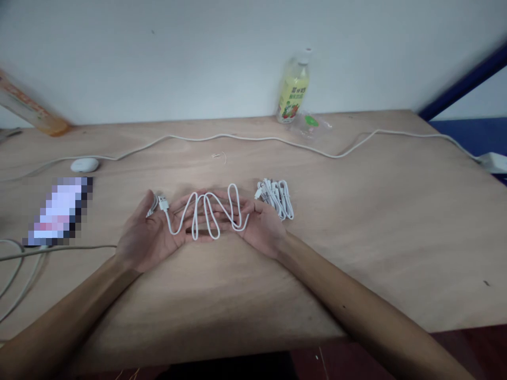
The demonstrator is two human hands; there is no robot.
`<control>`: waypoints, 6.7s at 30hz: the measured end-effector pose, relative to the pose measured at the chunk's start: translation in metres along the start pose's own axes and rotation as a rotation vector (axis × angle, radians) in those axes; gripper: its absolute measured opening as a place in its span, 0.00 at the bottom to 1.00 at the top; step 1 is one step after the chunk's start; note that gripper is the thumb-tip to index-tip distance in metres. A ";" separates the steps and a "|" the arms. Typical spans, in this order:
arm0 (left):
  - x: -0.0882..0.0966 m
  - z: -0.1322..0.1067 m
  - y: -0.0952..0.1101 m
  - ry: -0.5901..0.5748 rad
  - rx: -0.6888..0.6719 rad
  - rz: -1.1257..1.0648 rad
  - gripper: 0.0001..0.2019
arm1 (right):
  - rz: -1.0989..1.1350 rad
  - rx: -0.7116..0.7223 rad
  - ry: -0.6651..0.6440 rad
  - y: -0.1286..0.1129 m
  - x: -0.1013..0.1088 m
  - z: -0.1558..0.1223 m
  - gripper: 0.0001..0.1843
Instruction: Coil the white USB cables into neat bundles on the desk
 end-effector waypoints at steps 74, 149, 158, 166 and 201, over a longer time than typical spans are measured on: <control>-0.002 0.002 -0.007 0.179 -0.129 0.146 0.24 | -0.121 0.045 0.037 0.005 0.004 0.001 0.18; -0.026 -0.027 -0.031 -0.003 -0.402 1.308 0.13 | -1.361 1.289 0.181 0.029 -0.019 -0.035 0.06; -0.024 -0.019 -0.042 0.223 -0.384 1.149 0.22 | -1.670 1.395 0.203 0.030 -0.021 -0.032 0.06; -0.021 -0.019 -0.044 0.152 -0.323 1.121 0.24 | -1.735 1.467 0.158 0.027 -0.020 -0.022 0.18; -0.016 -0.024 -0.046 0.042 -1.198 1.923 0.15 | -1.323 1.043 0.239 0.036 -0.028 -0.029 0.21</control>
Point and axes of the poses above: each hand's wrist, its own z-axis towards the middle knuckle, its own x-axis out of the back of the hand, y = z × x, the point moved 1 cm from there along z, towards the middle knuckle, and after that the axes turned 5 degrees about y, right-handed, at the moved point
